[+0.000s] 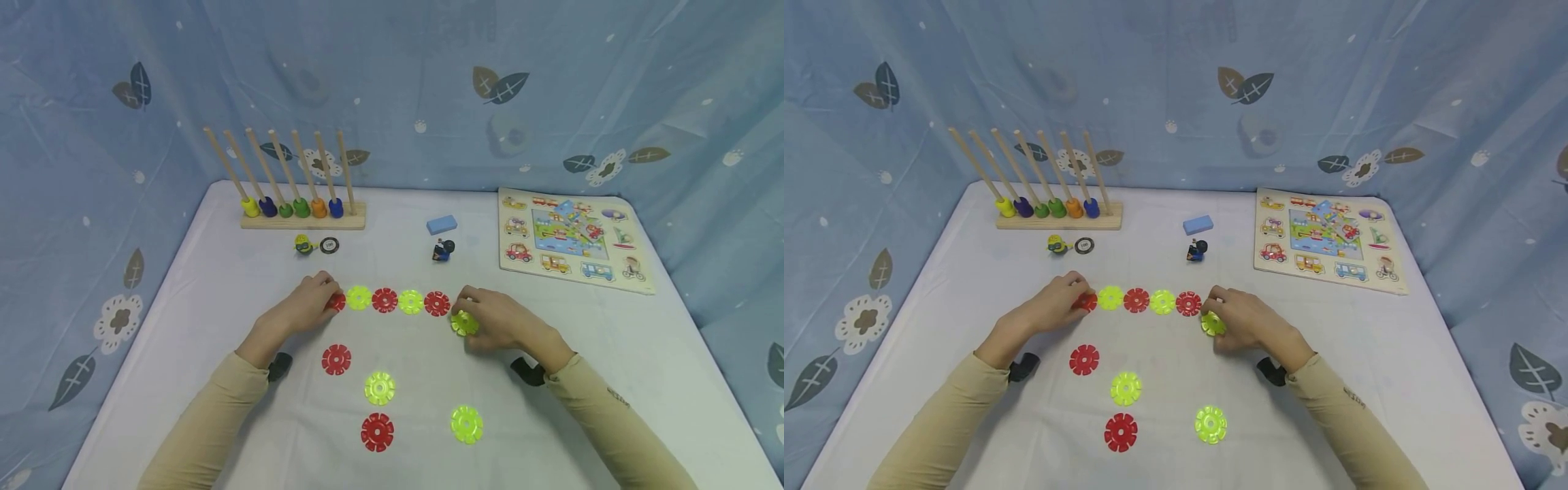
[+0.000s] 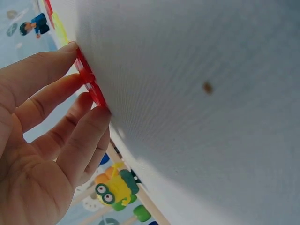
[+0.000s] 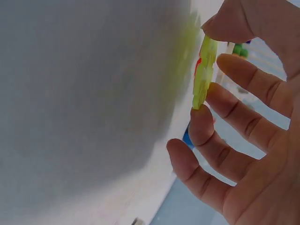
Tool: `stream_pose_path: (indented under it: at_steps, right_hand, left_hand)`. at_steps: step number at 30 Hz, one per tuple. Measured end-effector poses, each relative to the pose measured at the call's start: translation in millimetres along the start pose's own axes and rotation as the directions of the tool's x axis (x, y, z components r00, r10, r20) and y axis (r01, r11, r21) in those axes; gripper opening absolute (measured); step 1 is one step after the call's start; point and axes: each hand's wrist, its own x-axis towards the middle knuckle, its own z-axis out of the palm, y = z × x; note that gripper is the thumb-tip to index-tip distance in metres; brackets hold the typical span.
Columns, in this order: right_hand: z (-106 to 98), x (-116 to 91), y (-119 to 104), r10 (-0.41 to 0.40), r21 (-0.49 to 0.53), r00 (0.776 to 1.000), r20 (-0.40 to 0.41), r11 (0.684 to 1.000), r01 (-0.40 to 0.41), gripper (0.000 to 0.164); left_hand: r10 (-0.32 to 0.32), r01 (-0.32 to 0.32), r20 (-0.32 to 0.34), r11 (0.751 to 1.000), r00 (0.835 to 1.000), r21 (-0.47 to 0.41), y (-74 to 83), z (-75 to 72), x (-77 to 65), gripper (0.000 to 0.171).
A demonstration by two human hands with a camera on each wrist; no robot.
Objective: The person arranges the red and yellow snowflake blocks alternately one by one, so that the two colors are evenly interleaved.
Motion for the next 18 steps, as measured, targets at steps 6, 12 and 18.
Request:
stream_pose_path:
  at_steps: [6,12,18]
  right_hand:
    - [-2.2,8.4,14.2,0.056,0.009,0.998,0.01,0.998,-0.056,0.046]
    - [-6.4,17.4,19.6,0.082,0.037,0.996,0.017,0.996,-0.083,0.047]
    - [-9.6,21.9,21.8,0.047,0.058,0.999,0.023,0.997,-0.048,0.047]
  left_hand:
    - [-0.009,0.009,0.003,1.0,1.0,0.004,-0.5,0.3,0.1,0.034]
    - [-0.006,0.006,0.004,1.0,1.0,0.006,-1.1,0.5,0.2,0.034]
    - [-0.003,0.003,0.003,1.0,1.0,0.002,-2.1,0.7,0.7,0.034]
